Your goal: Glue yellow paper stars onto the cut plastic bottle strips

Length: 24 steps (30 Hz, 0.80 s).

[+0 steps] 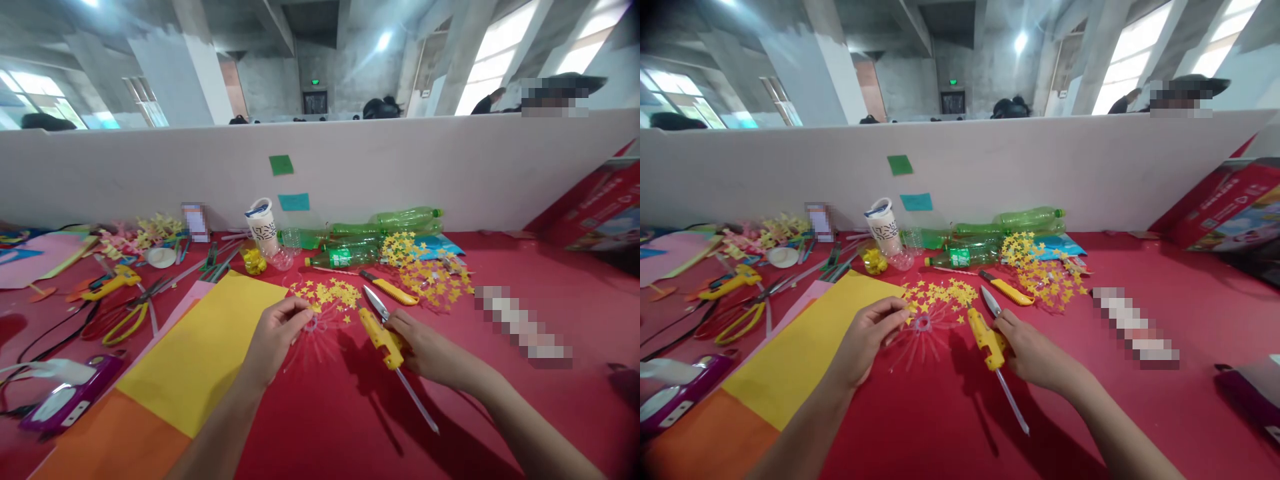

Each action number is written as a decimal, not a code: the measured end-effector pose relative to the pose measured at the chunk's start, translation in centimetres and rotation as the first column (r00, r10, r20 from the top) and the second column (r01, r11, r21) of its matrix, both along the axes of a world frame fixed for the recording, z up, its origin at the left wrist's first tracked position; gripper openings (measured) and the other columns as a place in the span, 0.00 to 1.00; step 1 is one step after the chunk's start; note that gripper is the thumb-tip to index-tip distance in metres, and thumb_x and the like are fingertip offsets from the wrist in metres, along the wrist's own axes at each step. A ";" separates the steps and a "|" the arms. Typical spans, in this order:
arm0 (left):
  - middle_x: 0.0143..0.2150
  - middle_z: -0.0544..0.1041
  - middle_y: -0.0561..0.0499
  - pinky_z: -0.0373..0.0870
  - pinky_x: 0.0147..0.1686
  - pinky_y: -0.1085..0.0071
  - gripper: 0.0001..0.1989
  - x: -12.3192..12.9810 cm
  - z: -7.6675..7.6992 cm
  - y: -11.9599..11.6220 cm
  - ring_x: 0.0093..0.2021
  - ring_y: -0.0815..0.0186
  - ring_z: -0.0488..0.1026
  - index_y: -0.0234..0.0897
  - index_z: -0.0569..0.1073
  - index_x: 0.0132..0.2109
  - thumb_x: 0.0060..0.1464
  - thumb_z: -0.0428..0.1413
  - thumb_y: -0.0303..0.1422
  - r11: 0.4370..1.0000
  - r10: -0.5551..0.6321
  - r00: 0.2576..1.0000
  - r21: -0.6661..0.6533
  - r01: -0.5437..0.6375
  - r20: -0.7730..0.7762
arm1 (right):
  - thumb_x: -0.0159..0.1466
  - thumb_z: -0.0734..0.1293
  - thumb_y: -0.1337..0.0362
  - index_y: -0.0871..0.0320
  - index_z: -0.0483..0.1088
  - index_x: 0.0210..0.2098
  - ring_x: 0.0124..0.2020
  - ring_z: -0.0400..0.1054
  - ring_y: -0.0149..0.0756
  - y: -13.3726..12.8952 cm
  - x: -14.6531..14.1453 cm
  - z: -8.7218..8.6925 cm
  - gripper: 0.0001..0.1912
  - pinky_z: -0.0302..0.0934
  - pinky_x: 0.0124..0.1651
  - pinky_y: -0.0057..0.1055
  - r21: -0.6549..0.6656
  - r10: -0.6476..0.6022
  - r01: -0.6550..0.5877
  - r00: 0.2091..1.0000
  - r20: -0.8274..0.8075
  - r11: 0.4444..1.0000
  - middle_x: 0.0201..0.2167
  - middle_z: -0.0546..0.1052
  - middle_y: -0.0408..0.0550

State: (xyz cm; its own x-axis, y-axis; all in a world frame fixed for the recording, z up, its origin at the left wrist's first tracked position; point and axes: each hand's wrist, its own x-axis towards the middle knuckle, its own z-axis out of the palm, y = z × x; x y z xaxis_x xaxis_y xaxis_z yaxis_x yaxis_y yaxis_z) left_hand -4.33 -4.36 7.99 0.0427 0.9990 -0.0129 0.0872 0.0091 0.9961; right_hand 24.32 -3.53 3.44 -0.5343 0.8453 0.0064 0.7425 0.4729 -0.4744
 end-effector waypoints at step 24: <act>0.18 0.61 0.58 0.38 0.16 0.76 0.06 0.7 -1.0 -1.2 0.15 0.79 0.50 0.34 0.65 0.26 0.49 0.53 0.28 0.896 -0.151 0.887 -0.319 0.309 0.436 | 0.66 0.58 0.72 0.60 0.69 0.38 0.34 0.64 0.36 -0.2 -9.0 4.2 0.08 0.60 0.39 0.35 0.640 0.330 -0.288 0.942 0.057 0.713 0.32 0.75 0.50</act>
